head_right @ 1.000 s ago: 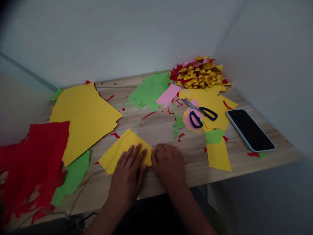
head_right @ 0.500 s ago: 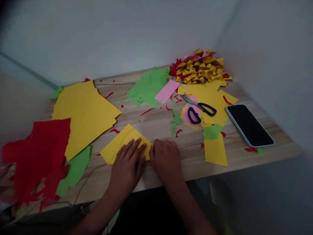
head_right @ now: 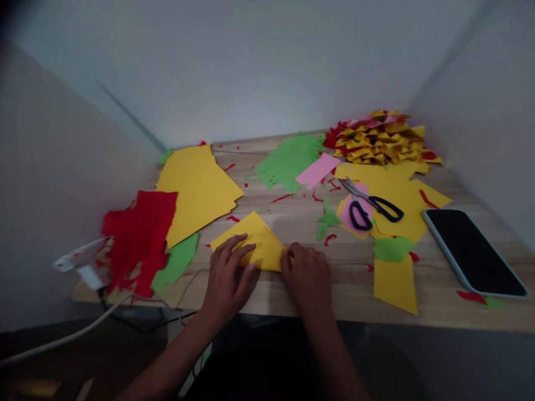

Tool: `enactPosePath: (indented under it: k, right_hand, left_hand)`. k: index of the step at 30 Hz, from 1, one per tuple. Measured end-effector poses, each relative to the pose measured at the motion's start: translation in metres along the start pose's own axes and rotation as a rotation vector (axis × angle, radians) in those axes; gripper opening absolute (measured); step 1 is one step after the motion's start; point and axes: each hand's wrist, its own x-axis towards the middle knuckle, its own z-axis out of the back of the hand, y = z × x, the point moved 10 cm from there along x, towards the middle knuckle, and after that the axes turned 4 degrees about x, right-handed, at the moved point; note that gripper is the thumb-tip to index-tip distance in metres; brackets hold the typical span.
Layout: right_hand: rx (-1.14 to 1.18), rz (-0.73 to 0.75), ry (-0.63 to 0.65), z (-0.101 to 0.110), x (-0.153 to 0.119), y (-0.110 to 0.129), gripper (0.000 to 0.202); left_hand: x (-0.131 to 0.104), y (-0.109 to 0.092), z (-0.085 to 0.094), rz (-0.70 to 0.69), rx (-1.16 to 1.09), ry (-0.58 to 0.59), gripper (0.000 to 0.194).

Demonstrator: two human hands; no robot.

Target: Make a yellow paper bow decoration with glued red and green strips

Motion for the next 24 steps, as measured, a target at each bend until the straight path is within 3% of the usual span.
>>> enactPosePath:
  k: [4,8,11,14,21,24]
  right_hand:
    - [0.000,0.014,0.005,0.000,0.000,-0.002,0.023]
    - [-0.021,0.020,0.045,-0.003,0.001,-0.005,0.024]
    - [-0.022,0.022,0.056,-0.004,0.002,-0.005,0.025]
    - [-0.005,0.053,0.041,-0.004,0.002,-0.003,0.025]
    - [-0.023,0.166,-0.092,0.000,-0.001,0.000,0.025]
    - [-0.010,0.142,-0.071,-0.002,-0.001,-0.003,0.025]
  left_hand:
    - [-0.012,0.039,0.033,0.131,-0.037,-0.074,0.022]
    - [-0.023,0.117,0.052,0.537,0.047,0.118,0.022]
    - [-0.037,0.149,0.086,0.698,0.090,0.101,0.055]
    - [-0.050,0.152,0.109,0.740,0.066,0.021,0.061]
    - [-0.058,0.119,0.103,0.765,0.022,0.129,0.065]
    - [-0.061,0.111,0.107,0.766,0.040,0.126,0.064]
